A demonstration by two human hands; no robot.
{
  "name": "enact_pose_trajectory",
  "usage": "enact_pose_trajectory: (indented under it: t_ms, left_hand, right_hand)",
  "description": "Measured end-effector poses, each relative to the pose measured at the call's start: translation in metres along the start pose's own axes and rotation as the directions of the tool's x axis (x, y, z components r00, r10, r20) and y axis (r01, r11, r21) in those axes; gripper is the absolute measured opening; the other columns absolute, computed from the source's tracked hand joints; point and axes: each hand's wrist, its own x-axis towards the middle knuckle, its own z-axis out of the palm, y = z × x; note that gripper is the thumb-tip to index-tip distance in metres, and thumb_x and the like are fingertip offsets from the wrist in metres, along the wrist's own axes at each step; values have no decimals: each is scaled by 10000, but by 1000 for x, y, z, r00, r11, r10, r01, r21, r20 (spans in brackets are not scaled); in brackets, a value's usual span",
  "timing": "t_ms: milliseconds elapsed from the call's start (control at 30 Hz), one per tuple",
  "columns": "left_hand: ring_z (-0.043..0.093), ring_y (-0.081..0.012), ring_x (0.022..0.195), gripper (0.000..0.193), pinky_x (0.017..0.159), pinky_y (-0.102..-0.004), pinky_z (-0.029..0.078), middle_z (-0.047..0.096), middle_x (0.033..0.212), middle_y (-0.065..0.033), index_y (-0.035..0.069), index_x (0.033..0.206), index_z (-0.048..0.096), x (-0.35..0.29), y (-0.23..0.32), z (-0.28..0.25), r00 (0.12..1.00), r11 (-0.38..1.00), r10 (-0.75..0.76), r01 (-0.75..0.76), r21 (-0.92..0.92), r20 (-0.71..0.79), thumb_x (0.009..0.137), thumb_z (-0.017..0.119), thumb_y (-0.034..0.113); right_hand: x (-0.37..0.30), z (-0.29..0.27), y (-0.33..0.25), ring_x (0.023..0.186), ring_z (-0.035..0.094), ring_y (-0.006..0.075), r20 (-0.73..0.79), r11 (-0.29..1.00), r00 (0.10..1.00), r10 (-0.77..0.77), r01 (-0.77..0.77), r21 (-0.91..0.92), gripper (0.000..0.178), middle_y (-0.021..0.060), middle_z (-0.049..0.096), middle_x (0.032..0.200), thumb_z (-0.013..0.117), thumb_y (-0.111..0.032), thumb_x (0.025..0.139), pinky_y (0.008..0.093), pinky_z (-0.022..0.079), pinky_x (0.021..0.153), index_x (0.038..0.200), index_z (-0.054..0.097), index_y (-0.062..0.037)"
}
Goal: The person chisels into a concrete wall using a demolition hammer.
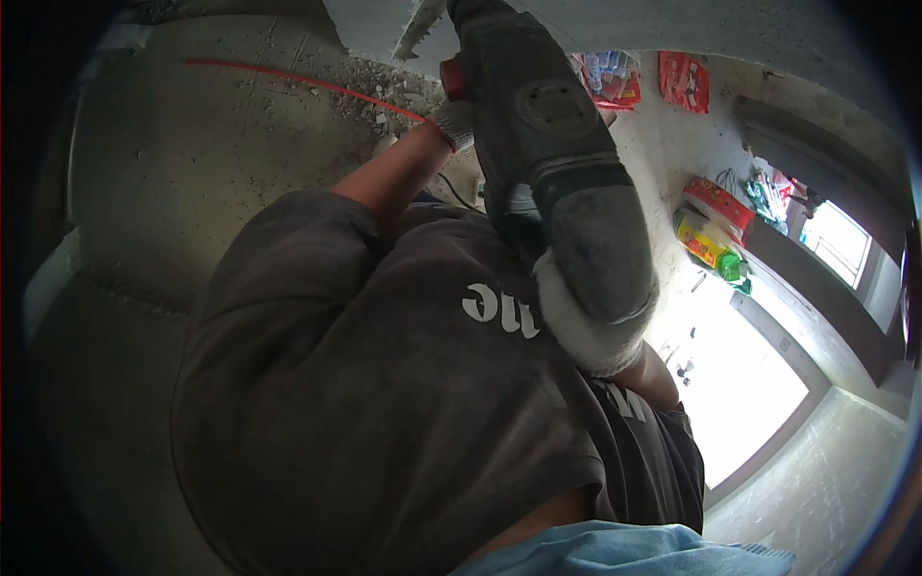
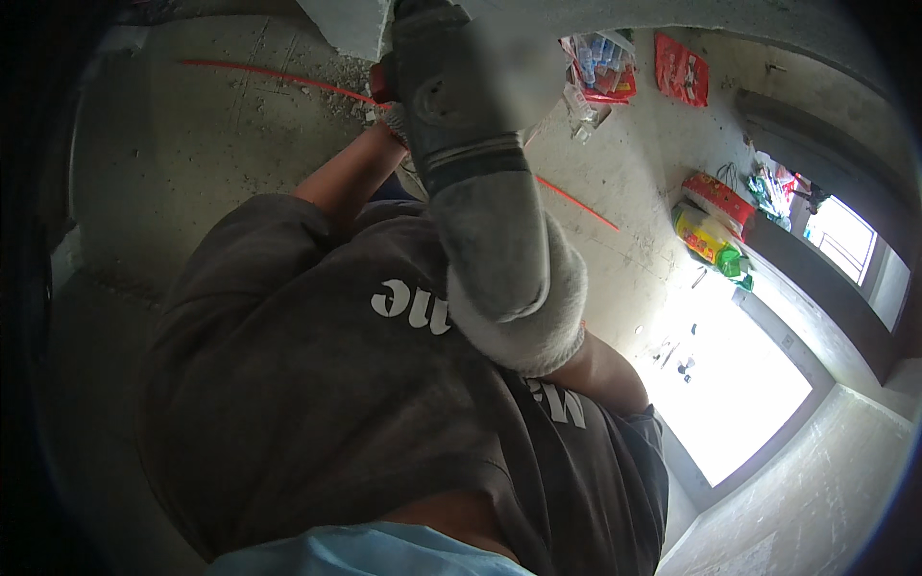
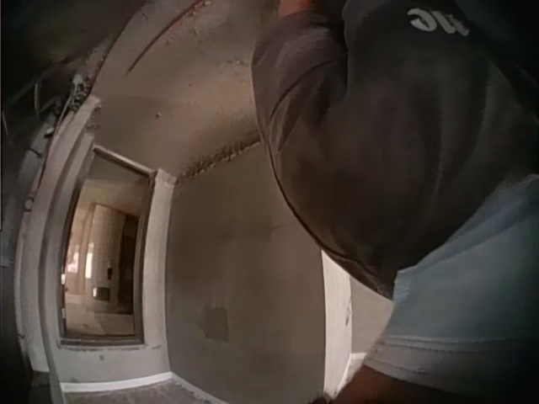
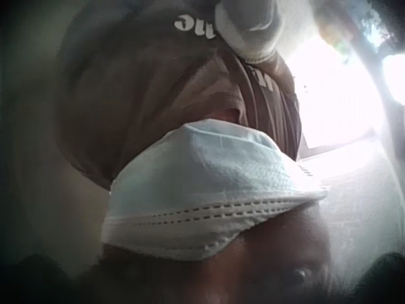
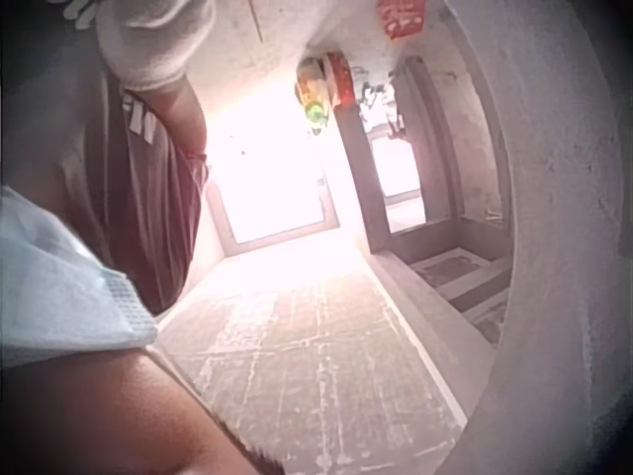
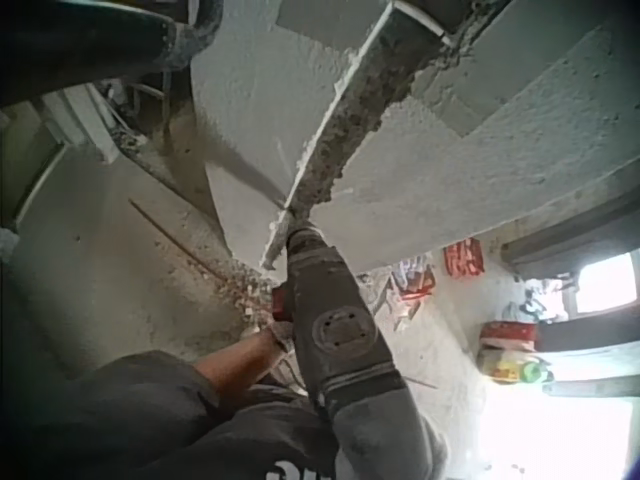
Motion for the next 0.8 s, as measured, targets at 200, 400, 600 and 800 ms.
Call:
enact_pose_trajectory:
  t_ms: [200,400,600,800]
  left_hand:
    - [564,-197,1156,357,979,-321,492,587,1244,-84,57,1349,475,-1,-2,-9,999,999,-30,31,35,-35,997,479,118]
    - [565,-198,1155,355,977,-322,493,587,1244,-84,58,1348,476,-5,-5,-16,996,996,-55,60,64,-69,1000,473,127]
    - [565,-199,1154,353,975,-323,493,587,1243,-84,60,1348,477,0,-2,-28,993,991,-62,73,108,-97,1003,466,135]
    - [566,-200,1154,351,973,-325,494,588,1242,-84,61,1347,479,-20,-16,-19,988,989,-91,104,103,-122,1006,460,144]
  right_hand:
    - [3,11,6,895,675,337,125,976,986,-112,133,-171,591,146,658,1004,780,-204,694,395,542,760,1195,535,-9]
    - [12,5,1,923,672,345,172,996,984,-41,55,-77,673,147,654,1048,796,-231,683,416,540,787,1245,497,-14]
    - [20,11,-1,904,684,357,208,994,972,106,-100,-37,666,166,674,1009,818,-231,680,421,550,770,1217,498,-2]
    - [15,15,-15,890,684,355,98,996,991,92,-92,-5,569,167,682,973,798,-187,698,407,553,750,1172,536,-14]
